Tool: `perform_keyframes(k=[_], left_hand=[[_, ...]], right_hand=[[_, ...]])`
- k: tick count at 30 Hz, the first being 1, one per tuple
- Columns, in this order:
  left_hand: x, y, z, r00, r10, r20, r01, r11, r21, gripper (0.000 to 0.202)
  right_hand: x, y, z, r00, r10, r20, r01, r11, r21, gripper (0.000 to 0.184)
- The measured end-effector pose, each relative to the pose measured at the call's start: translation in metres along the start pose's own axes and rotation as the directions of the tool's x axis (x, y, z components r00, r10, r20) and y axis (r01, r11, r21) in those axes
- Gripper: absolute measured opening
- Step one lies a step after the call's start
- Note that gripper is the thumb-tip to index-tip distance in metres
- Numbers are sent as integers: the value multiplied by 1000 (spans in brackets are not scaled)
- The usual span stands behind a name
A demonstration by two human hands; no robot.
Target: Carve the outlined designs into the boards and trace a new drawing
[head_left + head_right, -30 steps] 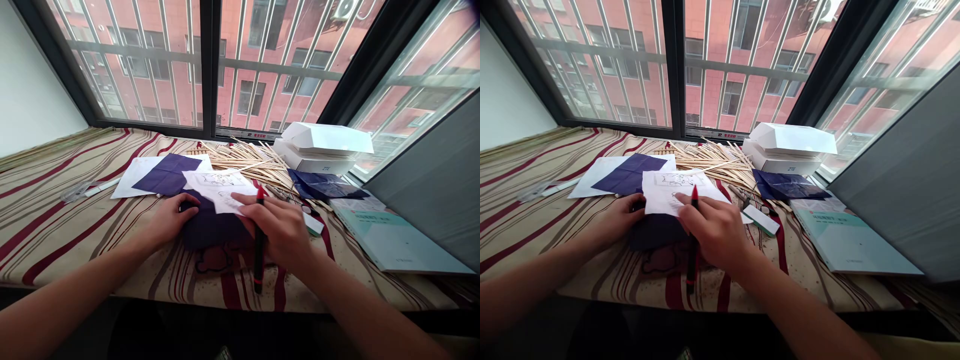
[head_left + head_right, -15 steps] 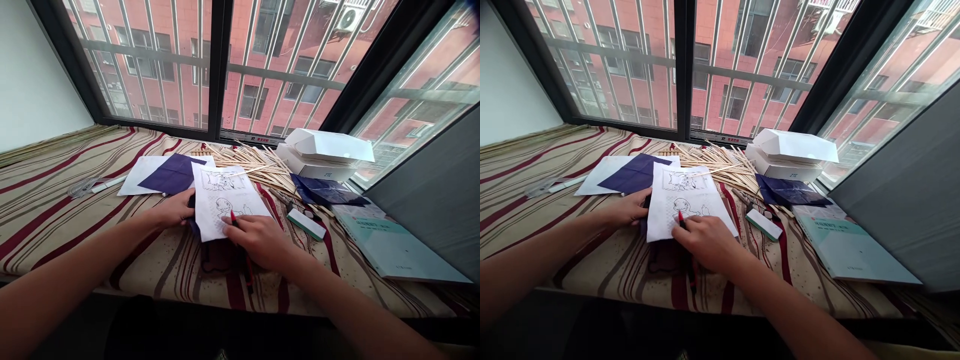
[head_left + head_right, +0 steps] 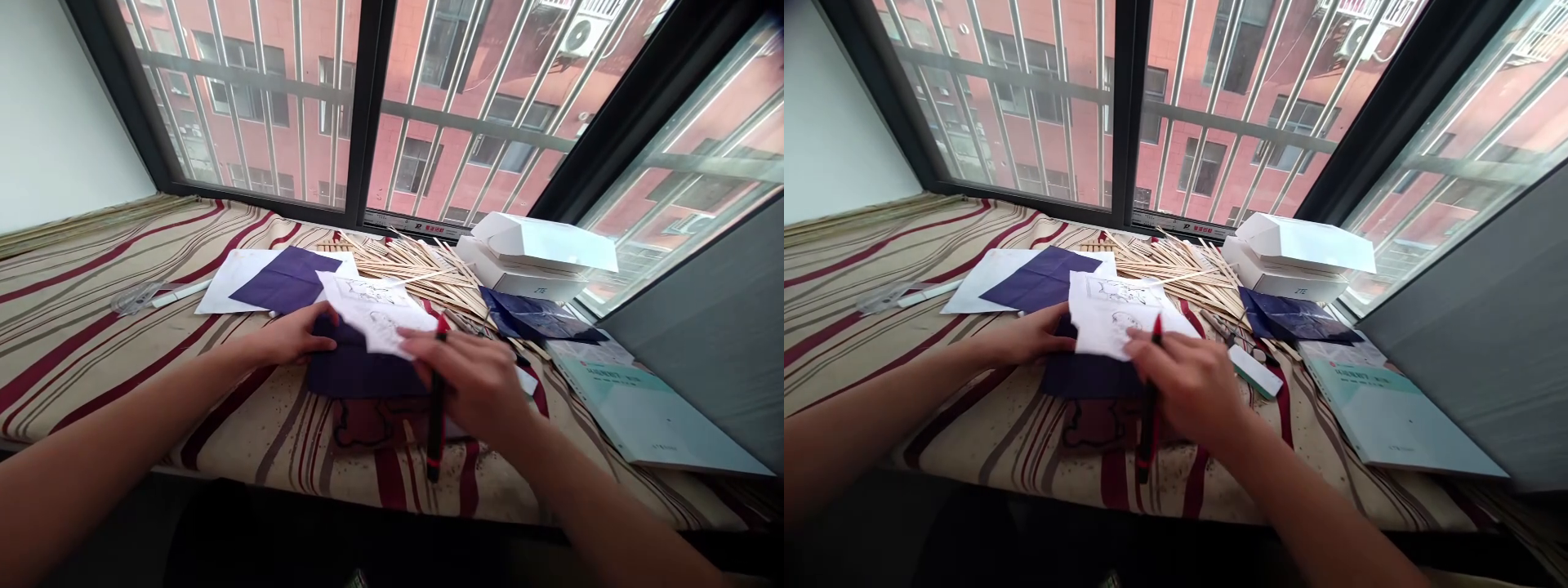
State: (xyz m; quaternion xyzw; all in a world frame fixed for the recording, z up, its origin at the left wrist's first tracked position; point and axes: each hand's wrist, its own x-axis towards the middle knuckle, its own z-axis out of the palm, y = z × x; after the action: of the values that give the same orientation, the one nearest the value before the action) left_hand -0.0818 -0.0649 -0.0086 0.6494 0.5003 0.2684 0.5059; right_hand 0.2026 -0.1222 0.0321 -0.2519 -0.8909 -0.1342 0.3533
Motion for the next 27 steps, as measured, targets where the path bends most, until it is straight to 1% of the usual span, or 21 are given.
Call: perform_keyframes(k=[1,3,5,8,12,14,15,17,20,22,24,27], left_hand=[[1,-1,0,1000,19,19,-19,999,-32,74],[3,-1,0,998,31,56,-27,997,-73,82],[3,1,-1,998,-3,69,8,998,-69,82],[1,6,-3,997,-49,67,55,995,-81,83],[-2,10,-4,994,-79,74,85,992,-89,83],[-2,11,-4,993,-85,76,91,993,-76,82],[-2,12,-4,994,-83,76,88,994,-70,82],[-2,12,-4,995,-74,74,78,995,-60,82],[-2,11,-4,995,-63,78,68,996,-63,82],[-1,9,-4,995,-59,86,66,995,-77,79],[-1,7,-4,994,-59,93,67,994,-81,77],[-1,4,-5,994,-64,93,70,995,-66,76]], right_hand=[[-3,-2,7,995,-72,65,72,997,-8,18],[-8,-5,22,962,-193,194,200,980,-18,19],[-13,-5,33,923,-230,307,245,970,-9,18],[-17,-5,41,895,-206,396,224,975,3,16],[-14,-5,38,884,-192,426,227,973,-33,19],[-8,-6,37,888,-150,434,206,975,-85,21],[-5,-6,36,886,-122,447,187,977,-104,22],[3,-5,35,867,-67,494,135,985,-103,24],[11,0,34,818,18,575,-2,1000,-28,31],[12,2,34,800,57,597,-76,997,8,34],[9,3,37,798,52,600,-80,997,19,31],[3,0,44,809,6,588,-23,1000,21,28]])
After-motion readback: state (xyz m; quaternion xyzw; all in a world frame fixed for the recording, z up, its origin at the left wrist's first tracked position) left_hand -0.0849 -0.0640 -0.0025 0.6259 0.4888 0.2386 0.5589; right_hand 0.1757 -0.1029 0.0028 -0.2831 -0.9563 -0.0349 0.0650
